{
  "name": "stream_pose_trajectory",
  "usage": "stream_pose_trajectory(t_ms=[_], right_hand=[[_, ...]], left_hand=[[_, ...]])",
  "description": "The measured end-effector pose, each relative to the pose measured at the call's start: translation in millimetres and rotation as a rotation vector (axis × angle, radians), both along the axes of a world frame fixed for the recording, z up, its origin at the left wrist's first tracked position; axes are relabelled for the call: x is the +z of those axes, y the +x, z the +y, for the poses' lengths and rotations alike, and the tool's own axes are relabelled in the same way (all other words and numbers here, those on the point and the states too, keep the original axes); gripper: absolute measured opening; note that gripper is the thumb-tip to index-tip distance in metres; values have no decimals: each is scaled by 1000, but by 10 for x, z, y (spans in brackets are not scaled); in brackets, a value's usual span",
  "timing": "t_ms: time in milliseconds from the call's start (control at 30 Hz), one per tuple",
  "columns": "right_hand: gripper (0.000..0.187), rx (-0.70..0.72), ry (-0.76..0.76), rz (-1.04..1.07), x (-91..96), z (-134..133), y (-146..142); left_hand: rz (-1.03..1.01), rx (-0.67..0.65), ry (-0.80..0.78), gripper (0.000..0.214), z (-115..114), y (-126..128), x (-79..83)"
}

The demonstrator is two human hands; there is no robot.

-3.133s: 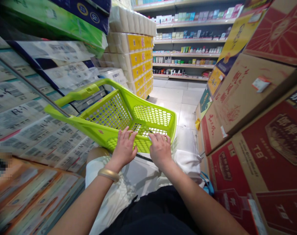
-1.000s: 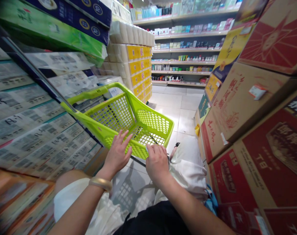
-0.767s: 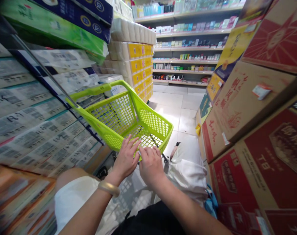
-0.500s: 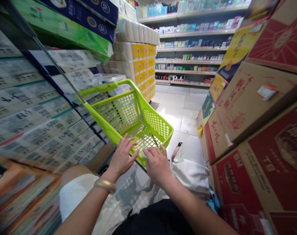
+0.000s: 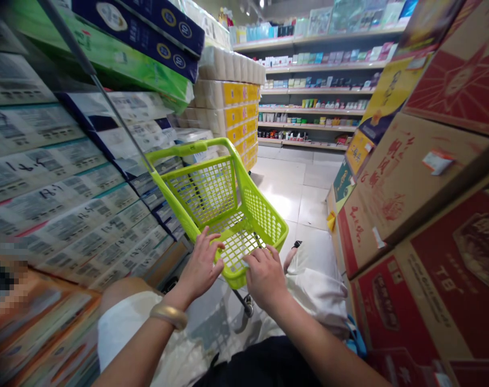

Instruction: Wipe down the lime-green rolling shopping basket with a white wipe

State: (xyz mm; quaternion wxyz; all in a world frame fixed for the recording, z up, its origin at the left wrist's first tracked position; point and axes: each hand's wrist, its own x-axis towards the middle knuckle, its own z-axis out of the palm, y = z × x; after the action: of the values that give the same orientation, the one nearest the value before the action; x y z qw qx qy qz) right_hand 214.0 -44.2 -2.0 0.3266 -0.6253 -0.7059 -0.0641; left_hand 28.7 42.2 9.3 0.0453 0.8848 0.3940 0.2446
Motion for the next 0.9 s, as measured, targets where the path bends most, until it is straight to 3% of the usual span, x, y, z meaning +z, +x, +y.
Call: stream_pose_trajectory(t_ms=[200, 433, 533, 733, 900], right_hand=[[33, -35, -22, -22, -3, 139, -205], [34, 53, -38, -62, -16, 313, -600], [32, 55, -54, -59, -14, 328, -442], [35, -125, -21, 5, -48, 301, 143], [34, -157, -8, 34, -60, 231, 109]], left_hand=[[27, 7, 11, 31, 219, -60, -60], [-132, 100, 19, 38, 295, -104, -233], [-134, 68, -26, 37, 309, -122, -237], [-156, 82, -31, 38, 262, -24, -226], [-154, 92, -20, 39, 155, 11, -259]])
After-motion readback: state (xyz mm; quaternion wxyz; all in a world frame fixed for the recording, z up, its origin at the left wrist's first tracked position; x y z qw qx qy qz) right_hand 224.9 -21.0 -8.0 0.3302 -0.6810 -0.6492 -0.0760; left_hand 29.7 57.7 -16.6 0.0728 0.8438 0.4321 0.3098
